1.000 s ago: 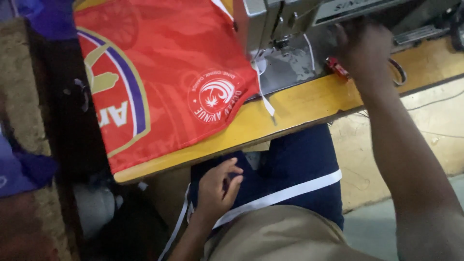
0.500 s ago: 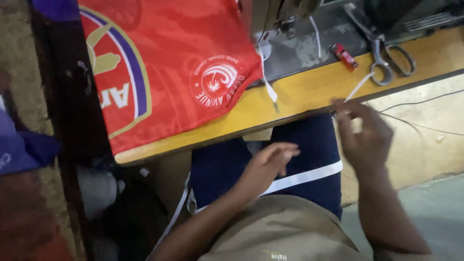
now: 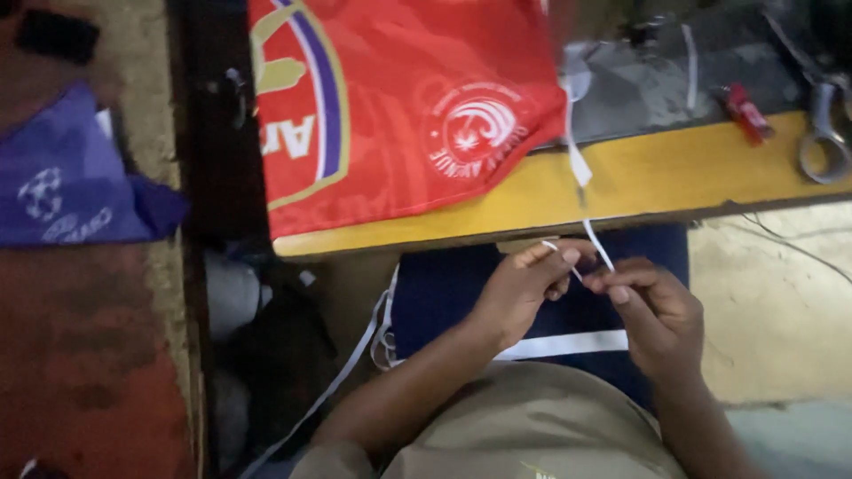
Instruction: The person attaches a white drawstring to a red fabric bag by folding the edge, cutting the string, and sewing it in place with a sewing machine. They then switch to a purple fabric bag and begin preparing to attach another drawstring.
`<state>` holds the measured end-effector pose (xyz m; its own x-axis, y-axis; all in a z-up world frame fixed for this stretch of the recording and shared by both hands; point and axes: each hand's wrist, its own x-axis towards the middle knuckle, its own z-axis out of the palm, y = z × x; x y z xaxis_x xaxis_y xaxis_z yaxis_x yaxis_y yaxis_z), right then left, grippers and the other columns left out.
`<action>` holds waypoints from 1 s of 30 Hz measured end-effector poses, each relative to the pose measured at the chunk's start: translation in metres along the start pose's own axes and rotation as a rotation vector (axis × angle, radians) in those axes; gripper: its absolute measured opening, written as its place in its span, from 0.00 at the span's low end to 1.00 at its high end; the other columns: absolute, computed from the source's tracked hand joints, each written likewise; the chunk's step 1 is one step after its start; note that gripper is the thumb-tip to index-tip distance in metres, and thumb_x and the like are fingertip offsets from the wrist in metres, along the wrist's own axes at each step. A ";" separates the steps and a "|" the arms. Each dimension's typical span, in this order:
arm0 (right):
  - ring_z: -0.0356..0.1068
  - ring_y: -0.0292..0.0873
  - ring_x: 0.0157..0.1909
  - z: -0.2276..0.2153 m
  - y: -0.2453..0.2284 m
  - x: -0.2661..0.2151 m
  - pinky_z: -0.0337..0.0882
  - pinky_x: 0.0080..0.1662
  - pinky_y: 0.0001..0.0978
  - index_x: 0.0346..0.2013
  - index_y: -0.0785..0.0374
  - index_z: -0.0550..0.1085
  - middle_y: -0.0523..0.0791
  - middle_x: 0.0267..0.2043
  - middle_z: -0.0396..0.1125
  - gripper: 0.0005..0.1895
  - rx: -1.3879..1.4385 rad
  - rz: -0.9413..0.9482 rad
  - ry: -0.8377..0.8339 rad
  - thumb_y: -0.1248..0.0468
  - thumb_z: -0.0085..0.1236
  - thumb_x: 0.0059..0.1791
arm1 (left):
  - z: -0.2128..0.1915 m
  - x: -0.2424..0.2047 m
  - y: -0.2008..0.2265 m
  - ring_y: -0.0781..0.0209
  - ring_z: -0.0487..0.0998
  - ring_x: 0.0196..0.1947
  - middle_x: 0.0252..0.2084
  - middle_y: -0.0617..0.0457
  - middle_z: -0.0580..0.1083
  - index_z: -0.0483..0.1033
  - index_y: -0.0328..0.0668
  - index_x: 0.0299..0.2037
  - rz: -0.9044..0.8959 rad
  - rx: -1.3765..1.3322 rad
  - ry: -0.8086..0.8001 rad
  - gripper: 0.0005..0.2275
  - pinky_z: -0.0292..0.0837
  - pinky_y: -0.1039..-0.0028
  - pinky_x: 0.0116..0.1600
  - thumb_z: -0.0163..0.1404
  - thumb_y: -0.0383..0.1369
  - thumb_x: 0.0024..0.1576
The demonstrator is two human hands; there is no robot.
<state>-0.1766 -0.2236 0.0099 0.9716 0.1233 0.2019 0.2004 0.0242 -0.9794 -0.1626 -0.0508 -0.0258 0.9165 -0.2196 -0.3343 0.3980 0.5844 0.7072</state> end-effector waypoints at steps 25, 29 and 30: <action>0.70 0.40 0.58 0.007 0.012 0.005 0.63 0.60 0.35 0.60 0.62 0.79 0.47 0.56 0.77 0.15 -0.554 0.521 -0.091 0.61 0.53 0.62 | -0.011 -0.013 -0.025 0.70 0.76 0.69 0.68 0.55 0.77 0.81 0.51 0.61 0.306 0.337 -0.037 0.09 0.69 0.79 0.80 0.51 0.36 0.75; 0.69 0.40 0.56 -0.004 0.039 -0.002 0.64 0.59 0.35 0.58 0.66 0.80 0.49 0.51 0.76 0.13 -0.501 0.481 -0.097 0.64 0.54 0.63 | -0.009 -0.011 -0.027 0.71 0.76 0.71 0.69 0.56 0.77 0.81 0.52 0.61 0.344 0.359 -0.023 0.10 0.70 0.80 0.82 0.51 0.38 0.75; 0.68 0.38 0.58 -0.005 0.040 -0.003 0.63 0.60 0.34 0.58 0.66 0.81 0.48 0.53 0.76 0.13 -0.522 0.494 -0.088 0.63 0.54 0.64 | -0.009 -0.011 -0.027 0.71 0.76 0.72 0.69 0.57 0.78 0.81 0.54 0.61 0.337 0.388 -0.026 0.10 0.69 0.79 0.84 0.51 0.39 0.75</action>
<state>-0.1713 -0.2277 -0.0297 0.9549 0.0772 -0.2866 -0.2045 -0.5289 -0.8237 -0.1838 -0.0571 -0.0470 0.9952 -0.0911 -0.0357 0.0612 0.2944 0.9537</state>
